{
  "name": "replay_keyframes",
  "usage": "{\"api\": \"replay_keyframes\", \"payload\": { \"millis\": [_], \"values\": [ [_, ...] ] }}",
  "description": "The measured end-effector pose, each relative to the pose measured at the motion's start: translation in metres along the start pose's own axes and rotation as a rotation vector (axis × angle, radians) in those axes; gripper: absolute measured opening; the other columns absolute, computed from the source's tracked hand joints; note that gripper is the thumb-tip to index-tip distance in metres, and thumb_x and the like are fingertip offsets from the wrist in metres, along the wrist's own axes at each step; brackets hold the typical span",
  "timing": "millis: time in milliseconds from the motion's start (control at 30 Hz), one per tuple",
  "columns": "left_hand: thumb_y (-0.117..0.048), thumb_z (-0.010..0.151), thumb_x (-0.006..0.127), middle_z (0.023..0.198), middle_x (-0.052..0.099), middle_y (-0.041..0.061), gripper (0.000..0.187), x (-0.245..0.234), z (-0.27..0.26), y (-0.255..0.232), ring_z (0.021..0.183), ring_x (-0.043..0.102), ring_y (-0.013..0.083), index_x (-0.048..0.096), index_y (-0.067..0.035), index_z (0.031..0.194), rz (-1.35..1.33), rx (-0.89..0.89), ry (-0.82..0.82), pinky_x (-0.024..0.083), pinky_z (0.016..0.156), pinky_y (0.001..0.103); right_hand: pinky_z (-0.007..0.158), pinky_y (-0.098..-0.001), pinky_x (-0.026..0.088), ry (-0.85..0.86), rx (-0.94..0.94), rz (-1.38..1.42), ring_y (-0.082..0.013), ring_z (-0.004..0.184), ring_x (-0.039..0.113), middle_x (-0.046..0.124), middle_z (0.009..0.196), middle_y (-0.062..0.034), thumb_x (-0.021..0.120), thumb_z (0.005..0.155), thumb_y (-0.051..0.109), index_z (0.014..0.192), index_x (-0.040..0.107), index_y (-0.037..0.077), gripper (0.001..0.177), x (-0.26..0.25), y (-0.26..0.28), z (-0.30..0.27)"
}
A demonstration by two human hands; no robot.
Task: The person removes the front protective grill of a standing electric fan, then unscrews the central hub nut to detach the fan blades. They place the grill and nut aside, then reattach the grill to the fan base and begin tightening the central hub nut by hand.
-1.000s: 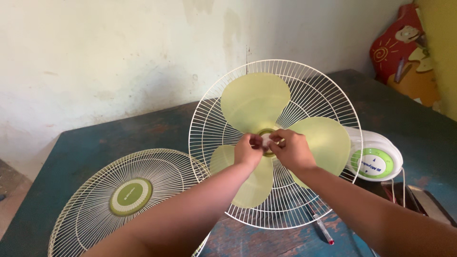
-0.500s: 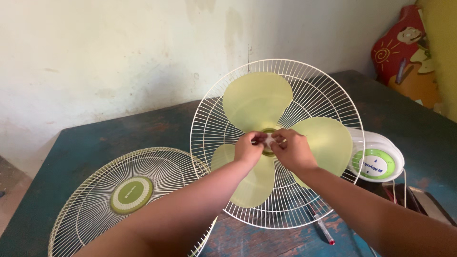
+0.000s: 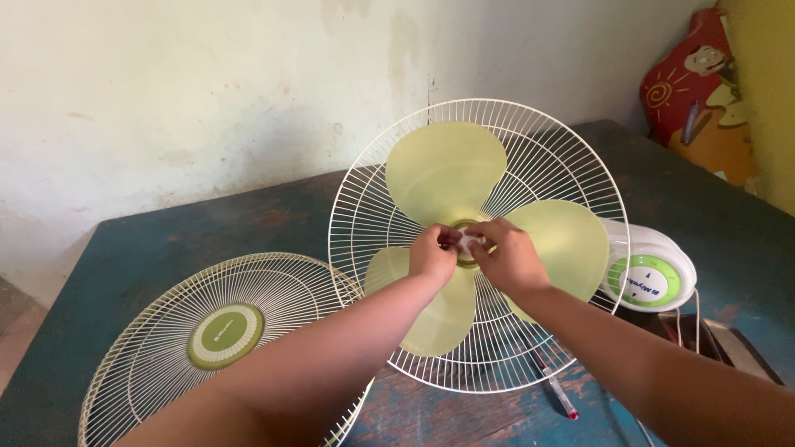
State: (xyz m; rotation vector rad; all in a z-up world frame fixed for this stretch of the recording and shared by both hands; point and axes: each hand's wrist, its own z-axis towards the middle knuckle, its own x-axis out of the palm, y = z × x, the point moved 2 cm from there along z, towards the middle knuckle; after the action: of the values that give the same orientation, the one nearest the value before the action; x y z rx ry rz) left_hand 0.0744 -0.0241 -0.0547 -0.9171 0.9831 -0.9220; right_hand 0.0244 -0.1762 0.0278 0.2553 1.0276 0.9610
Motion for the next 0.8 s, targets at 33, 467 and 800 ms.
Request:
{"api": "replay_keyframes", "payload": {
  "millis": [33,467,800],
  "values": [
    [0.001,0.082,0.069,0.096,0.077,0.006,0.020,0.000,0.001,0.000,0.089,0.076,0.0184,0.072,-0.006,0.100,-0.017,0.010,0.007,0.060,0.080,0.032,0.075,-0.0359,0.063,-0.005,0.020,0.009,-0.0271,0.081,0.076,0.073,0.102,-0.0164,0.074,0.085,0.011,0.111,0.075,0.003,0.026,0.001,0.000,0.000],
    [0.009,0.081,0.061,0.106,0.076,0.008,0.033,-0.002,-0.007,0.003,0.096,0.073,0.0171,0.069,-0.002,0.110,-0.155,-0.175,-0.031,0.058,0.083,0.030,0.071,-0.0347,0.061,0.020,0.140,0.003,-0.0223,0.080,0.074,0.071,0.098,-0.0129,0.090,0.066,0.010,0.103,0.065,0.000,0.046,-0.001,0.019,-0.004],
    [0.008,0.081,0.057,0.106,0.076,0.006,0.038,-0.012,-0.011,-0.002,0.095,0.072,0.0150,0.071,-0.003,0.114,-0.277,-0.200,0.039,0.057,0.083,0.027,0.070,-0.0321,0.060,-0.077,0.089,-0.020,-0.0200,0.075,0.070,0.070,0.092,-0.0114,0.092,0.067,0.013,0.099,0.067,-0.001,0.043,0.003,0.024,-0.007]
  ]
}}
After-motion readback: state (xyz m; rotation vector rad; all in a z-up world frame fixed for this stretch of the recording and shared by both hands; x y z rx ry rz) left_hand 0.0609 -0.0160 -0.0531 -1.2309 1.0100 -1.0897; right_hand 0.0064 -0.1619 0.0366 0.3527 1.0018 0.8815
